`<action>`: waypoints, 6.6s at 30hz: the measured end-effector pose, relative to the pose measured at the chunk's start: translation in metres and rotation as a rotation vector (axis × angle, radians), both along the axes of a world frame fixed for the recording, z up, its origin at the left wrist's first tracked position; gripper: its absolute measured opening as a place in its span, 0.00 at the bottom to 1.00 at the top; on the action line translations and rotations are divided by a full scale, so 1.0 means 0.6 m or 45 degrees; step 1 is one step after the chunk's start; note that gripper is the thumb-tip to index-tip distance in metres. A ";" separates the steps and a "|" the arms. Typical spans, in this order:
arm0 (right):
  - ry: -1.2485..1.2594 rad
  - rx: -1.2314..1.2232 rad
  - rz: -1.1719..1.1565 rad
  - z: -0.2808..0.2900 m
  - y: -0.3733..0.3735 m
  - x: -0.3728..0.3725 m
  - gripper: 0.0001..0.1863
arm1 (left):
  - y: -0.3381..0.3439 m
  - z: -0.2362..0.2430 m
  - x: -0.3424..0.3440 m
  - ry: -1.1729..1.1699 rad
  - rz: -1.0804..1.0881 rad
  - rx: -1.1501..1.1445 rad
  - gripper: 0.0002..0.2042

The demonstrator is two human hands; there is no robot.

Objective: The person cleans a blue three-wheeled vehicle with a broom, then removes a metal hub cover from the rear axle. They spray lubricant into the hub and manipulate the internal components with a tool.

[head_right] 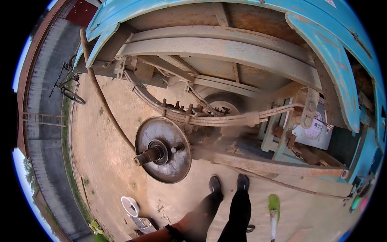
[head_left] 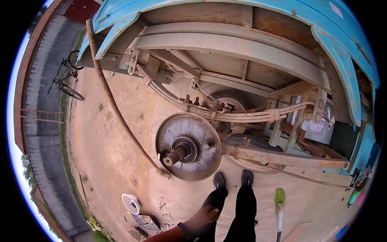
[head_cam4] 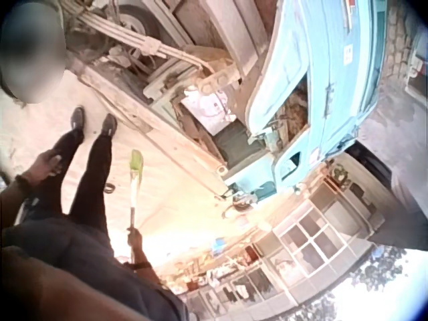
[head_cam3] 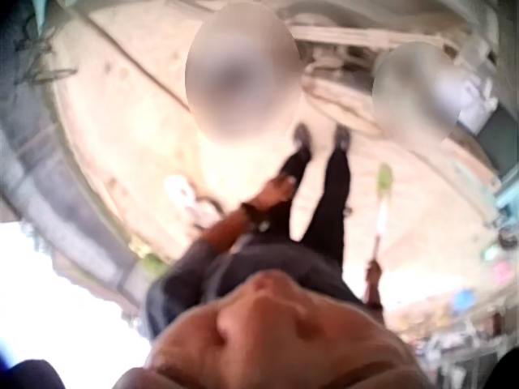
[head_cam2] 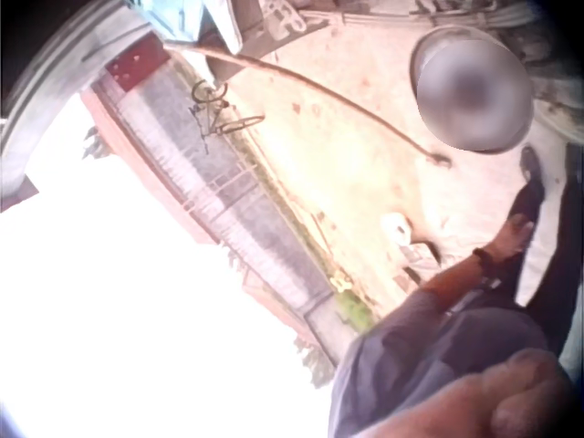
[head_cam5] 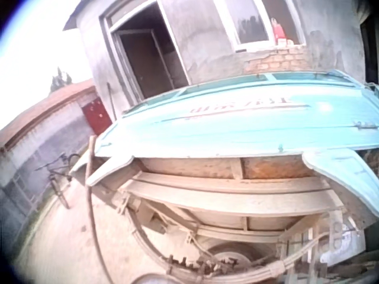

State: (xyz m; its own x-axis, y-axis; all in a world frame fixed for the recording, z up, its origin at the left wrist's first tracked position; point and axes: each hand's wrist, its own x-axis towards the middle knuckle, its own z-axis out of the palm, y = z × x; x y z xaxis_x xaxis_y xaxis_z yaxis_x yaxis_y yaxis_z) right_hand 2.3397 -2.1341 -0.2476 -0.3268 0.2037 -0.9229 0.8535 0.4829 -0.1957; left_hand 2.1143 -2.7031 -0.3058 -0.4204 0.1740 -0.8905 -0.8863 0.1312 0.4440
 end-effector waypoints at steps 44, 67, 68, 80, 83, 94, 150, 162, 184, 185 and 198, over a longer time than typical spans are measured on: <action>-0.240 0.153 -0.034 0.021 -0.039 -0.096 0.14 | 0.046 0.006 -0.035 -0.367 0.172 -0.011 0.23; -0.174 0.189 0.144 0.045 -0.104 -0.107 0.15 | -0.023 0.016 -0.018 -0.296 0.138 0.068 0.22; -0.190 0.188 0.122 0.047 -0.105 -0.108 0.15 | -0.023 0.019 -0.015 -0.275 0.112 0.071 0.22; -0.281 0.093 -0.678 0.051 -0.109 -0.085 0.18 | -0.052 0.057 -0.020 -0.296 0.263 0.147 0.21; -0.268 0.287 -0.423 0.093 -0.179 -0.140 0.24 | -0.055 0.073 -0.028 -0.286 0.215 0.121 0.19; -0.310 0.285 -0.443 0.104 -0.175 -0.136 0.24 | -0.033 0.057 0.023 -0.325 0.347 0.156 0.19; 0.386 0.270 -0.198 -0.035 0.089 -0.128 0.30 | -0.026 0.187 -0.081 0.296 0.524 -0.369 0.14; 0.875 -0.258 0.102 0.090 -0.410 -0.535 0.26 | -0.232 0.328 -0.383 1.605 -0.458 -1.133 0.21; 0.720 -0.203 0.069 0.064 -0.508 -0.447 0.25 | -0.262 0.302 -0.445 1.794 -0.648 -1.026 0.13; 0.719 -0.209 0.066 0.064 -0.508 -0.447 0.25 | -0.261 0.303 -0.445 1.777 -0.639 -1.033 0.13; 0.706 -0.239 0.029 0.064 -0.530 -0.458 0.25 | -0.254 0.311 -0.443 1.746 -0.650 -0.973 0.09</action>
